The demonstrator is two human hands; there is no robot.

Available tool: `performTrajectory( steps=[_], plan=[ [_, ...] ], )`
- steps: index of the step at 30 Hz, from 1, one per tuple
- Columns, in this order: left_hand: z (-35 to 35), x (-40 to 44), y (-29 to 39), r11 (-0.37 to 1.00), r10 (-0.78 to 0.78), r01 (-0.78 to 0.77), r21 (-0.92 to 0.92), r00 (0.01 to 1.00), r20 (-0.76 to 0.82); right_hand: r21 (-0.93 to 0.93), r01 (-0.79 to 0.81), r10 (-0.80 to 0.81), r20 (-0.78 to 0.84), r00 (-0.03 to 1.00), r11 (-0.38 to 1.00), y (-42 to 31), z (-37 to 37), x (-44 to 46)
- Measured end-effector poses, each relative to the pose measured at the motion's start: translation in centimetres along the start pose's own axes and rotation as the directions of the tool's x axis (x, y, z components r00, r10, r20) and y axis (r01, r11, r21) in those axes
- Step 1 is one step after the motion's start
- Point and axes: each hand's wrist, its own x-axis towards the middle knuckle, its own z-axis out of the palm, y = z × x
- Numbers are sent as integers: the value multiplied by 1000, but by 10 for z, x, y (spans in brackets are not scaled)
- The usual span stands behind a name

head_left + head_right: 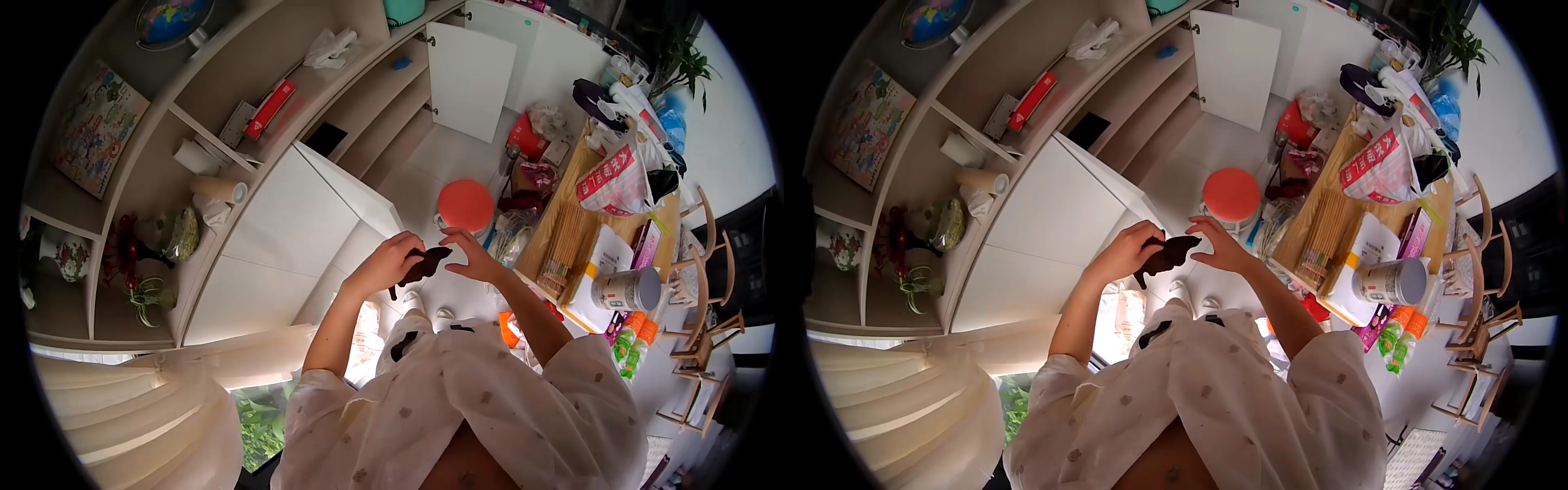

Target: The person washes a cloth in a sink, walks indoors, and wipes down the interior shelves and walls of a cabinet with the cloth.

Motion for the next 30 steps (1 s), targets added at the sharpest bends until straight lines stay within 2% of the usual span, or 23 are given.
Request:
performTrajectory(
  steps=[1, 2, 4, 5, 10, 12, 13, 17, 19, 23, 26, 28, 30],
  plan=[
    [-9, 13, -2, 999, 41, -41, 16, 999, 16, 68, 60, -60, -8, 998, 996, -12, -7, 19],
    [-17, 26, -4, 999, 49, -50, 20, 999, 16, 62, 65, -64, -13, 998, 996, -15, -12, 37],
    [-32, 49, -8, 992, 125, -124, -23, 992, 32, 199, 89, -89, -9, 996, 976, -16, -17, 70],
    [-39, 59, -11, 991, 132, -132, -35, 991, 14, 129, 120, -120, -13, 993, 984, -12, -20, 85],
    [-78, 99, -41, 987, 154, -157, -43, 986, -65, 72, 141, -144, 47, 988, 987, 20, -27, 144],
    [-90, 111, -54, 984, 171, -177, -36, 978, -120, 23, 158, -160, 151, 976, 987, 25, -27, 158],
    [-95, 116, -60, 988, 142, -150, -47, 979, -146, 9, -2, 0, 217, 976, 1000, 24, -29, 162],
    [-109, 130, -83, 991, 63, -89, -101, 971, -232, 42, -79, 67, 232, 970, 996, 56, -31, 181],
    [-119, 137, -98, 997, 75, -69, 32, 965, -251, -137, -93, 127, 267, 955, 986, 73, -41, 196],
    [-132, 147, -129, 994, -50, 80, 78, 945, -323, -138, -59, 91, 240, 967, 989, 115, -58, 231],
    [-145, 156, -144, 972, -148, 205, 113, 911, -384, -87, -107, 128, 301, 945, 990, 142, -72, 267],
    [-146, 163, -157, 965, -174, 238, 109, 894, -412, -53, -187, 192, 404, 894, 981, 152, -77, 290],
    [-148, 170, -164, 940, -227, 305, 152, 893, -389, 13, -192, 166, 444, 881, 981, 166, -78, 311]
  ],
)
